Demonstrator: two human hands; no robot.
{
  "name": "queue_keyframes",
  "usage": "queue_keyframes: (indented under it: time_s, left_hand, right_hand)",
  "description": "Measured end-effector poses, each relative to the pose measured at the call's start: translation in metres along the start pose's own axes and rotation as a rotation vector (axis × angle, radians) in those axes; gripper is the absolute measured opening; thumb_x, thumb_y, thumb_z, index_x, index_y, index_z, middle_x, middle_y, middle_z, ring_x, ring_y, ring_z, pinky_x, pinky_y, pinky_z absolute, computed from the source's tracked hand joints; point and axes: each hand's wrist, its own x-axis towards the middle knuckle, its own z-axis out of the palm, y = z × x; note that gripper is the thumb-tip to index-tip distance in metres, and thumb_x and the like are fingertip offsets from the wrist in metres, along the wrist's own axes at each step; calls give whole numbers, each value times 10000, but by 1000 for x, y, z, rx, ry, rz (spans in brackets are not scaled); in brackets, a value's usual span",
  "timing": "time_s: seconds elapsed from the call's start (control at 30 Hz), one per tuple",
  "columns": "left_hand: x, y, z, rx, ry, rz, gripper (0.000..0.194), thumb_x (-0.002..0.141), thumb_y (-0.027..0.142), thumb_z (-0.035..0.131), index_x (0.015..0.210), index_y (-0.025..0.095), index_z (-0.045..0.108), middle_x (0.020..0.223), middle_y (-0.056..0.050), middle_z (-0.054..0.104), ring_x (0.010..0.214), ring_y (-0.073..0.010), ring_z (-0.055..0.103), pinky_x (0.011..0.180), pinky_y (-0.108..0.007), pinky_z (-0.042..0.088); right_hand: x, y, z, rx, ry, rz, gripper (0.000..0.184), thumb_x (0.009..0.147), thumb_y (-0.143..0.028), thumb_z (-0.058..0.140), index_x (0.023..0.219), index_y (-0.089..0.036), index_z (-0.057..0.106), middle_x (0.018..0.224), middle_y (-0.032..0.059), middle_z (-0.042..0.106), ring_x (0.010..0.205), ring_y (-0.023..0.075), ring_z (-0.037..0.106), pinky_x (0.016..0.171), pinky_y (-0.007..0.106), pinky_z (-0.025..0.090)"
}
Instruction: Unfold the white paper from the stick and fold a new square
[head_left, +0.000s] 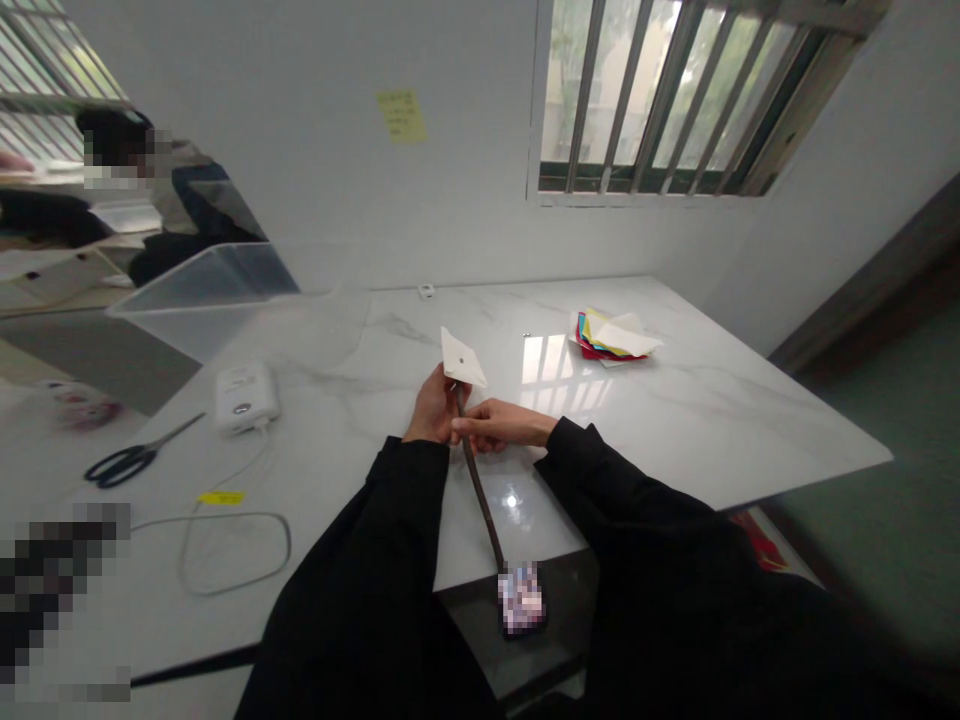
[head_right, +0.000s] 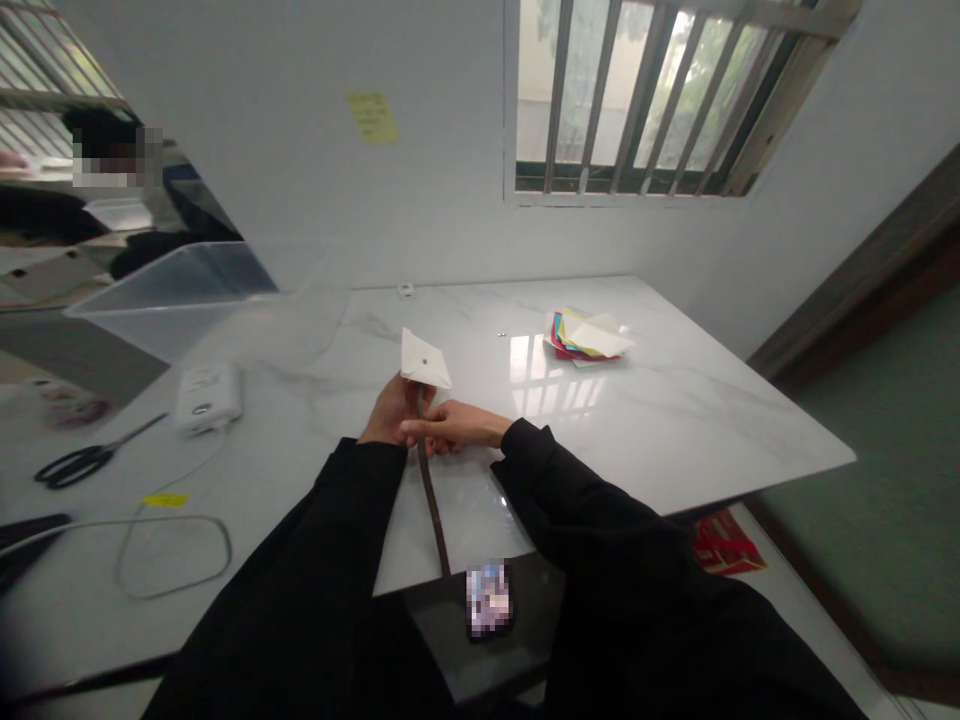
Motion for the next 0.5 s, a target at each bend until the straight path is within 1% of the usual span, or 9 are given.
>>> queue_keyframes:
  time_s: [0.1, 0.17, 0.23, 0.3, 0.37, 0.43, 0.5]
  left_hand:
    - [1, 0, 0, 41, -16, 6, 174, 844, 230, 774, 777, 161, 629, 680, 32, 606, 569, -83, 554, 556, -194, 456]
    - [1, 0, 1, 47, -38, -8, 119, 865, 225, 727, 804, 153, 654, 731, 6, 653, 631, -107, 607, 620, -213, 499]
    - [2, 0, 2, 55, -44, 0, 82, 871, 215, 701, 838, 143, 682, 786, -17, 691, 696, -126, 645, 672, -225, 523]
    - [2, -1, 4, 72, -45, 36, 67, 860, 205, 709, 857, 139, 698, 819, -27, 710, 732, -134, 659, 697, -224, 526]
    - [3, -3, 4, 87, -43, 71, 57, 845, 194, 719, 843, 141, 699, 817, -26, 711, 723, -130, 653, 691, -219, 518]
    - [4, -4, 3, 98, -48, 74, 57, 842, 194, 714, 825, 143, 696, 794, -23, 702, 690, -126, 636, 662, -219, 506]
    - [5, -5, 2, 107, -52, 64, 62, 835, 201, 713, 825, 143, 696, 781, -24, 698, 668, -127, 625, 635, -224, 492]
  right_hand:
    - [10, 6, -5, 392, 173, 10, 451, 927, -602, 730, 864, -159, 676, 720, 5, 621, 597, 89, 532, 510, 194, 412]
    - [16, 9, -9, 631, 264, -2, 405, 984, -550, 679, 894, -155, 671, 755, 23, 640, 629, 99, 567, 549, 197, 480]
    - [21, 10, -14, 789, 335, -26, 355, 1032, -482, 630, 941, -143, 678, 809, 48, 672, 685, 113, 617, 596, 203, 534]
    - [24, 11, -17, 873, 404, -57, 285, 1047, -404, 621, 969, -135, 677, 845, 58, 690, 716, 117, 650, 620, 197, 558]
    - [26, 13, -19, 899, 458, -90, 194, 1043, -307, 630, 969, -133, 670, 838, 51, 696, 700, 107, 658, 625, 179, 563]
    - [27, 14, -19, 886, 472, -117, 133, 1032, -210, 626, 932, -129, 660, 804, 42, 695, 673, 94, 656, 628, 160, 565]
    - [27, 14, -18, 862, 460, -132, 135, 1020, -151, 621, 889, -130, 648, 779, 38, 696, 660, 87, 661, 627, 149, 570]
